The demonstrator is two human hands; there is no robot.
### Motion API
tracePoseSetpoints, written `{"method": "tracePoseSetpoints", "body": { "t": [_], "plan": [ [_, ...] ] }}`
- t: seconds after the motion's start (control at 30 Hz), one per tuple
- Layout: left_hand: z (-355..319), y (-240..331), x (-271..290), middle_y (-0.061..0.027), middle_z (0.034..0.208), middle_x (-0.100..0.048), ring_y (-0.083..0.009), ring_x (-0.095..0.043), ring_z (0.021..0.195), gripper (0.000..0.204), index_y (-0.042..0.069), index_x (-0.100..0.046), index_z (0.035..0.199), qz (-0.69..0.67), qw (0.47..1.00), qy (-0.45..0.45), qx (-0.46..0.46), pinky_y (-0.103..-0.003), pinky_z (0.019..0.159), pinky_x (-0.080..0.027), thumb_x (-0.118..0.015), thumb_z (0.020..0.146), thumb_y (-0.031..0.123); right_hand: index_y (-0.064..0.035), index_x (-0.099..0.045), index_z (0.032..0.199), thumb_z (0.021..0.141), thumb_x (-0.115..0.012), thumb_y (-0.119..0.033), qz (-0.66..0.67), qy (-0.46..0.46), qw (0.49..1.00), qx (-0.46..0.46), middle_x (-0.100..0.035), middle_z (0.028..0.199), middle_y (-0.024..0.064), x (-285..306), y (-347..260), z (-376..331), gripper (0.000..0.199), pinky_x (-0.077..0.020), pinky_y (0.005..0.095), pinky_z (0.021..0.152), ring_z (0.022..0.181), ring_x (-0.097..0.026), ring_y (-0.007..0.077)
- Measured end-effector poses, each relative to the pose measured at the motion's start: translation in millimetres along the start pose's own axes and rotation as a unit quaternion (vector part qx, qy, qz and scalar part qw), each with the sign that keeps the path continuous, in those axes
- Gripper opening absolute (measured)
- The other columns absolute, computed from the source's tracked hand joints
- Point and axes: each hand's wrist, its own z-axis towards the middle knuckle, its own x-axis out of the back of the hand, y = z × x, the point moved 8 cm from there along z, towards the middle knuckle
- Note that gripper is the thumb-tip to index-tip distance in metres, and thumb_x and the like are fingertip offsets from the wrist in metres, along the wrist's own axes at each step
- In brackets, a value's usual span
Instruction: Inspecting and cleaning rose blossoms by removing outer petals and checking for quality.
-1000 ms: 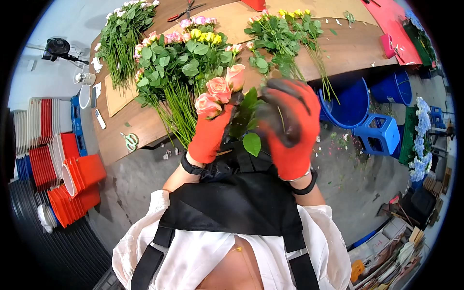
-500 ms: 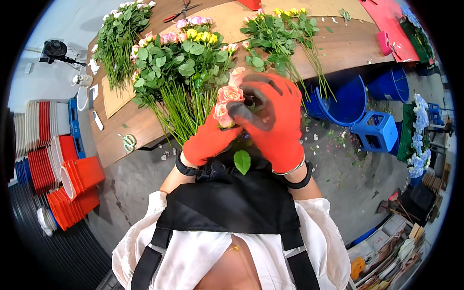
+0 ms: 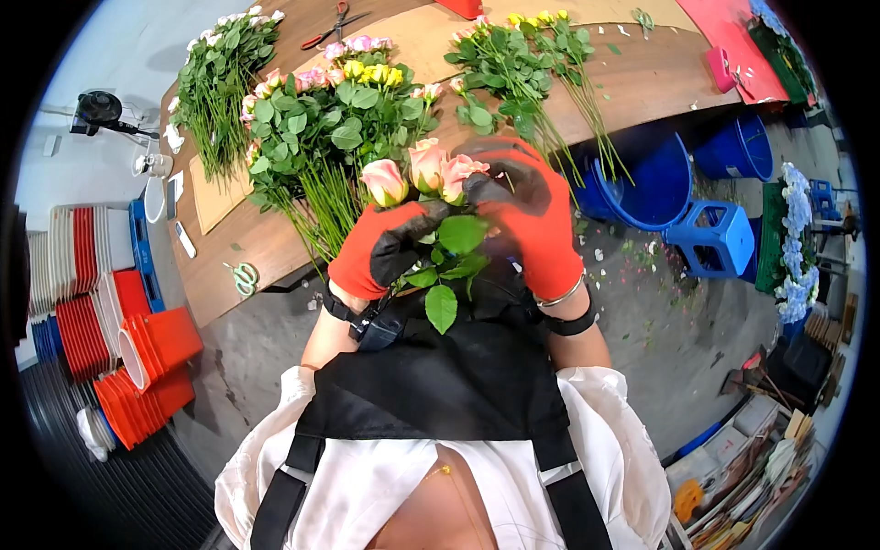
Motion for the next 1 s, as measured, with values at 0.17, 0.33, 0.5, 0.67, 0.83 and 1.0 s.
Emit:
{"method": "tracePoseSetpoints", "body": {
  "t": [0.17,0.33,0.5,0.67,0.83,1.0],
  "plan": [
    [4.7,-11.9,-3.7,-0.0028,0.105,-0.062,-0.0118,-0.06,0.093,0.037,0.004,-0.056,0.114,-0.362,0.92,0.117,0.091,-0.027,0.079,-0.05,-0.072,0.081,0.002,0.0054,-0.064,0.105,0.063,-0.063,0.002,0.001,-0.02,1.0,-0.023,-0.061,0.114,0.0116,-0.6,-0.7,2.0,0.043,-0.0444,0.0329,0.093,0.104,-0.058,0.0208],
    [-8.9,-33.5,2.7,-0.0086,0.106,-0.064,-0.0146,-0.063,0.092,0.045,0.003,-0.052,0.118,-0.287,0.924,0.24,0.08,-0.028,0.074,-0.052,-0.073,0.079,0.0,0.0013,-0.065,0.101,0.065,-0.067,-0.001,-0.097,0.095,0.987,0.083,-0.064,0.109,0.0115,6.0,-25.1,-7.0,0.037,-0.0456,0.0368,0.091,0.102,-0.06,0.0261],
    [-19.5,-18.4,10.4,-0.0076,0.102,-0.066,-0.0163,-0.064,0.091,0.043,0.001,-0.059,0.114,-0.074,0.941,0.327,-0.038,-0.031,0.08,-0.052,-0.076,0.075,0.003,-0.0056,-0.065,0.096,0.063,-0.079,-0.008,-0.351,0.117,0.9,0.23,-0.065,0.1,0.0095,-18.6,-66.3,-14.1,0.035,-0.0432,0.0392,0.091,0.099,-0.059,0.0315],
    [-15.7,-24.1,1.5,-0.0084,0.104,-0.066,-0.0172,-0.063,0.092,0.043,0.002,-0.06,0.114,-0.086,0.945,0.316,-0.017,-0.032,0.083,-0.051,-0.075,0.074,0.006,-0.0095,-0.066,0.096,0.064,-0.083,-0.013,-0.417,0.144,0.866,0.235,-0.064,0.104,0.0061,-26.0,-61.1,-22.8,0.037,-0.0409,0.0449,0.093,0.101,-0.057,0.031],
    [-16.8,-25.9,-6.7,-0.0088,0.114,-0.064,-0.0169,-0.061,0.099,0.041,0.001,-0.056,0.121,-0.149,0.947,0.284,0.012,-0.032,0.086,-0.05,-0.069,0.082,0.006,-0.0116,-0.067,0.097,0.068,-0.081,-0.015,-0.438,0.145,0.822,0.335,-0.063,0.11,0.0042,-37.4,-68.7,-38.1,0.033,-0.0387,0.0518,0.095,0.106,-0.055,0.0309],
    [-7.9,-28.6,-17.5,-0.0097,0.118,-0.06,-0.0198,-0.061,0.104,0.039,0.001,-0.051,0.128,-0.455,0.861,0.223,0.041,-0.035,0.087,-0.051,-0.061,0.09,0.004,-0.0112,-0.067,0.098,0.069,-0.08,-0.016,-0.363,0.086,0.846,0.381,-0.064,0.112,0.0052,-35.4,-66.2,-47.8,0.033,-0.0386,0.0542,0.098,0.105,-0.058,0.0309]
  ]
}}
